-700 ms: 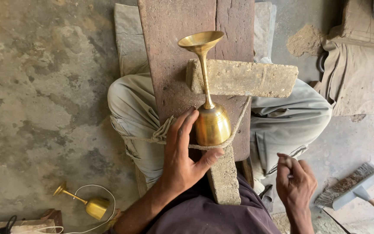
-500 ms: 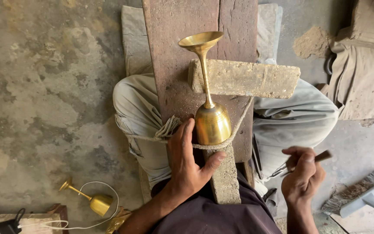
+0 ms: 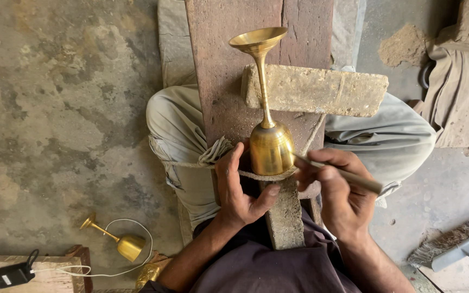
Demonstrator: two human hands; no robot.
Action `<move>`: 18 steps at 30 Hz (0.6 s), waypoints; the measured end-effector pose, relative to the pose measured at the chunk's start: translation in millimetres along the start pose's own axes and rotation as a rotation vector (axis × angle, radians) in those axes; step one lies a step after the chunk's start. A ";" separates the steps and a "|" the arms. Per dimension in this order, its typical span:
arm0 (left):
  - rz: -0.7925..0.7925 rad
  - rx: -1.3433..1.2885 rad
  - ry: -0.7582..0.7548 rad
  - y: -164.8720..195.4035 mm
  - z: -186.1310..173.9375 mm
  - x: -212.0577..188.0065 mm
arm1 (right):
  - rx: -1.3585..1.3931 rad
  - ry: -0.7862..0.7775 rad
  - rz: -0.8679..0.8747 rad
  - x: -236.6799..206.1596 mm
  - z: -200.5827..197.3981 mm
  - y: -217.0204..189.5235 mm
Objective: The person sits on the floor shaping a brass oil lamp clamped between bricks. They first score the brass base with a hand tool, then hold a metal punch against the lamp's base and strike it repeatedly with a wooden mallet, repositioning the punch to work around the surface, and finally wipe the lamp with a cloth.
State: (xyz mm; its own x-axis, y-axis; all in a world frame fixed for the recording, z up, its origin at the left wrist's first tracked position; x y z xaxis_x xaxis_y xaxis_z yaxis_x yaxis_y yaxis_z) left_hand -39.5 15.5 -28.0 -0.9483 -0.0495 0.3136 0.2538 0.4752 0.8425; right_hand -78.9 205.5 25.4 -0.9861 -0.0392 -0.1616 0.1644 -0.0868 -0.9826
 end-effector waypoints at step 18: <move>0.160 0.000 0.082 -10.7 -4.8 2.5 | -0.295 -0.054 -0.092 26.9 38.9 -27.1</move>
State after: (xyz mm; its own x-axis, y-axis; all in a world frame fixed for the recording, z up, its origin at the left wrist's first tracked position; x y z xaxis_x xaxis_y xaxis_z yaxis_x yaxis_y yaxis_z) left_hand -43.7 6.1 -34.1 -0.8771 -0.0444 0.4782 0.4003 0.4825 0.7790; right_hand -108.9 168.1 51.3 -0.9925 -0.0979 -0.0731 0.0523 0.2002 -0.9784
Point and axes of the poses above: each hand's wrist, its own x-axis towards the middle knuckle, its own z-axis out of the palm, y = z × x, the point moved 8 cm from there along x, towards the middle knuckle, and after that the axes turned 4 degrees about z, right-handed, at the moved point
